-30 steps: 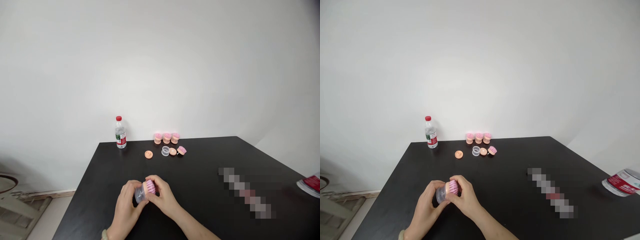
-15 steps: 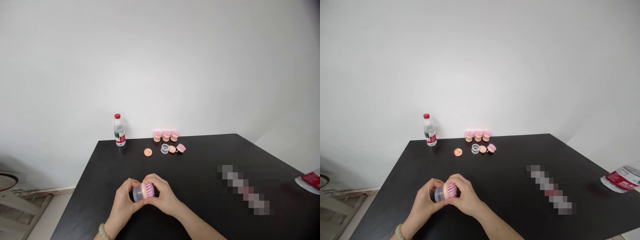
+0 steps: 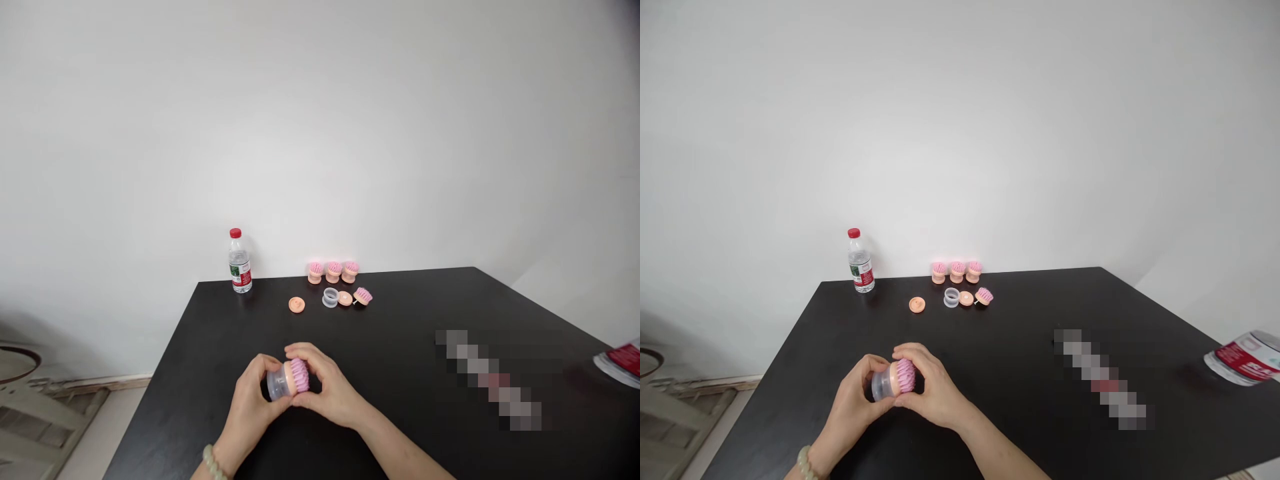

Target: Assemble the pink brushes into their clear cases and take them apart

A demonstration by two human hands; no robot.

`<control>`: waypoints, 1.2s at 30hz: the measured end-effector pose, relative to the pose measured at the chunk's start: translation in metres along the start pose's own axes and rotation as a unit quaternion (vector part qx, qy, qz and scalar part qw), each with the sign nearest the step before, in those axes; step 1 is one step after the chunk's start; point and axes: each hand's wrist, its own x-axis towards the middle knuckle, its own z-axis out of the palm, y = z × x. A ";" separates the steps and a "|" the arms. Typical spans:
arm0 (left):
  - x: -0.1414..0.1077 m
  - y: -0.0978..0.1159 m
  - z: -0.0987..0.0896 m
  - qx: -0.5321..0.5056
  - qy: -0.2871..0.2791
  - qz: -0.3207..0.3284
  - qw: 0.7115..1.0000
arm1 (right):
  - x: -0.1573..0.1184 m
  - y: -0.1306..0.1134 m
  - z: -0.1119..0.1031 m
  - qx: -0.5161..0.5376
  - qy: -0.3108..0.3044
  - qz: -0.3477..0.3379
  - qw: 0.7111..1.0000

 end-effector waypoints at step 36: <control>0.007 -0.008 -0.012 -0.299 -0.010 -0.106 0.948 | 0.024 0.028 -0.037 0.075 0.167 0.065 0.981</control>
